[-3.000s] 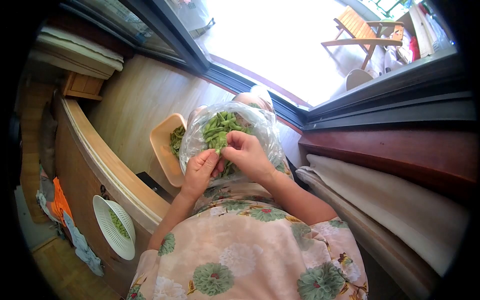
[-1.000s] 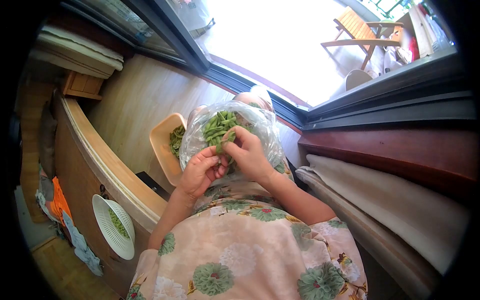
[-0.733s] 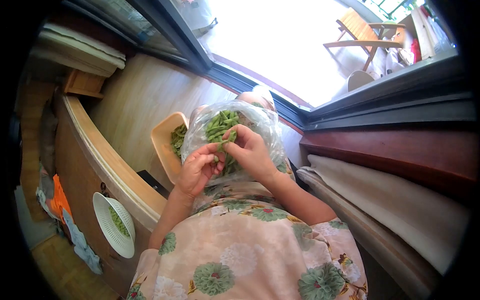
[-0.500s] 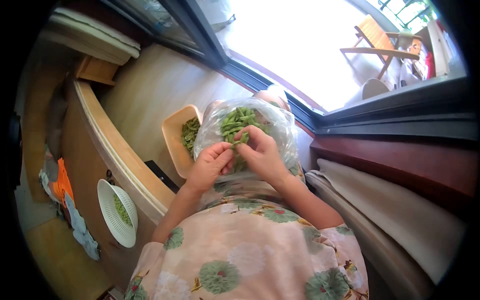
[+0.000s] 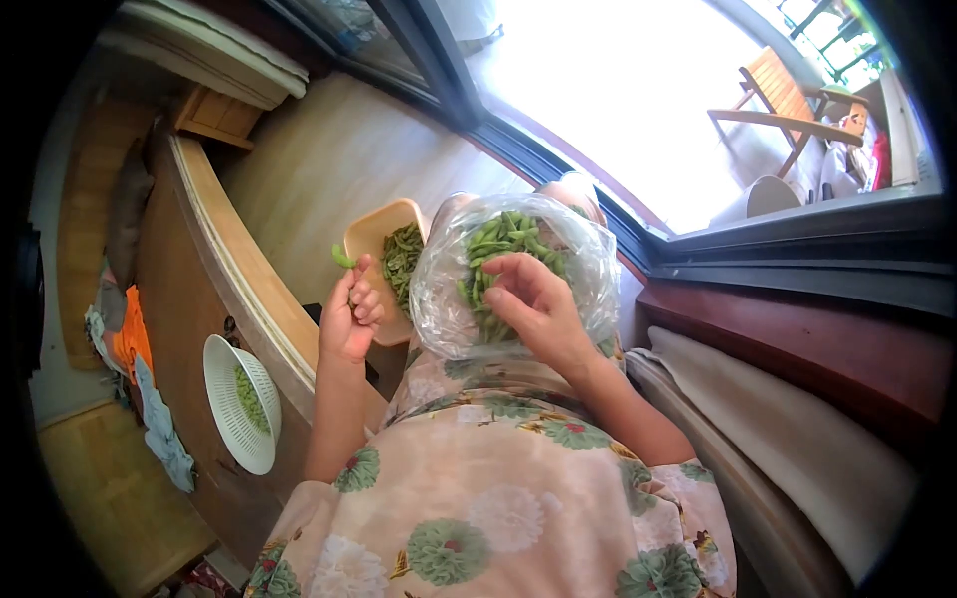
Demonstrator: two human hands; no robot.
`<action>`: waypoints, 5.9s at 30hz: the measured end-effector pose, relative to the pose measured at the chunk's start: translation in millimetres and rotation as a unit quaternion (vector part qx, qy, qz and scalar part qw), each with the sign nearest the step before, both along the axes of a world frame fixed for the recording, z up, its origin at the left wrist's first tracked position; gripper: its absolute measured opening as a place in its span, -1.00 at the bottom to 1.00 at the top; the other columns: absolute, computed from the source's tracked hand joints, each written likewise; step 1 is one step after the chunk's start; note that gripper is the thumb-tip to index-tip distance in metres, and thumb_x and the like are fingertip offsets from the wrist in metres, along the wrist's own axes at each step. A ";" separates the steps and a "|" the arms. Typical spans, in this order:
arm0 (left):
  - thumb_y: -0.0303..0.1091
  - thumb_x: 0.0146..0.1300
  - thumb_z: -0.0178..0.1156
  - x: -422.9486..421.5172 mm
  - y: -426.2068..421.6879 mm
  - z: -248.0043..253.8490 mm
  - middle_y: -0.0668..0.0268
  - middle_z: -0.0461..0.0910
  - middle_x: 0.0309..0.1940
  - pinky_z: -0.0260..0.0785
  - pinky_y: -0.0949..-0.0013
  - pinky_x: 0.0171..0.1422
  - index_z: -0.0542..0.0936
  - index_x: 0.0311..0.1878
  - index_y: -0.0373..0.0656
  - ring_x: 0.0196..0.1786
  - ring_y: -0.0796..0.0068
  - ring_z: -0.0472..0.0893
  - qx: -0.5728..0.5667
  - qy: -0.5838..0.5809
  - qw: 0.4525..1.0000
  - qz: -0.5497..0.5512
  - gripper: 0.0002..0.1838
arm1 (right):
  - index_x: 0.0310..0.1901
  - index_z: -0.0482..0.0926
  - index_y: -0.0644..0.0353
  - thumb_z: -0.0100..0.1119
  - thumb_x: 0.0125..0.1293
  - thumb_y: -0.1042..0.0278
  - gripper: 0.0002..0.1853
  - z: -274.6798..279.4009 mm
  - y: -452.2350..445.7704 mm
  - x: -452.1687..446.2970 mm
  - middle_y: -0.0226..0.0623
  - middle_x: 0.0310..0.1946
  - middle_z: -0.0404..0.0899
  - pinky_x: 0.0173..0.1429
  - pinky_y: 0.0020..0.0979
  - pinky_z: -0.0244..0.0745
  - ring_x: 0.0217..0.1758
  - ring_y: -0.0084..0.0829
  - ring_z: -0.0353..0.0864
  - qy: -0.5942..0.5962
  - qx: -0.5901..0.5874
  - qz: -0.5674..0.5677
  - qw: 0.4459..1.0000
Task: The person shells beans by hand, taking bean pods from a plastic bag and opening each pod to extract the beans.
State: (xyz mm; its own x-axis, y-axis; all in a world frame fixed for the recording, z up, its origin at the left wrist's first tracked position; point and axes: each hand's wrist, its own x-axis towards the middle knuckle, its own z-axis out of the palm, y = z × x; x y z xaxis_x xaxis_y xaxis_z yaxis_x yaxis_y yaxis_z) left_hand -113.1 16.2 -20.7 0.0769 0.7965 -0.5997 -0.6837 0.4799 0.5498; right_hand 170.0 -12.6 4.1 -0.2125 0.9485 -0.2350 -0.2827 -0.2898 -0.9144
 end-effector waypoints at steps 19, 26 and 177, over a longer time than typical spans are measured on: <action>-0.27 0.43 0.00 -152.4 -58.4 82.5 0.55 0.18 -0.62 -0.02 0.64 -0.60 0.49 0.06 -0.17 -0.61 0.75 0.17 0.132 0.413 0.831 0.349 -0.74 | -0.05 0.52 0.27 0.09 0.32 0.49 -0.81 1.9 2.2 2.7 -0.57 -0.32 0.49 -0.19 -0.67 0.32 -0.29 -0.77 0.41 -0.001 -0.027 -0.020 0.999; -0.40 0.42 -0.06 -259.5 -135.6 37.7 0.46 0.42 -0.40 0.25 0.59 -0.31 0.50 0.09 -0.19 -0.37 0.67 0.37 -0.006 0.601 0.691 0.401 -0.74 | -0.08 0.53 0.27 0.08 0.33 0.48 -0.83 -2.1 3.6 6.7 -0.58 -0.37 0.48 -0.22 -0.67 0.31 -0.32 -0.77 0.39 -0.015 -0.016 -0.042 0.999; -0.11 0.52 -0.17 119.8 -6.6 35.7 0.34 0.48 -0.54 0.28 0.60 -0.43 0.50 -0.13 -0.25 -0.54 0.63 0.40 0.160 0.157 0.889 -0.398 -0.61 | -0.34 0.51 0.21 -0.01 0.16 0.55 -0.91 -1.7 10.0 12.1 -0.50 -0.51 0.51 -0.44 -0.68 0.16 -0.54 -0.75 0.30 0.087 -0.096 -0.035 0.991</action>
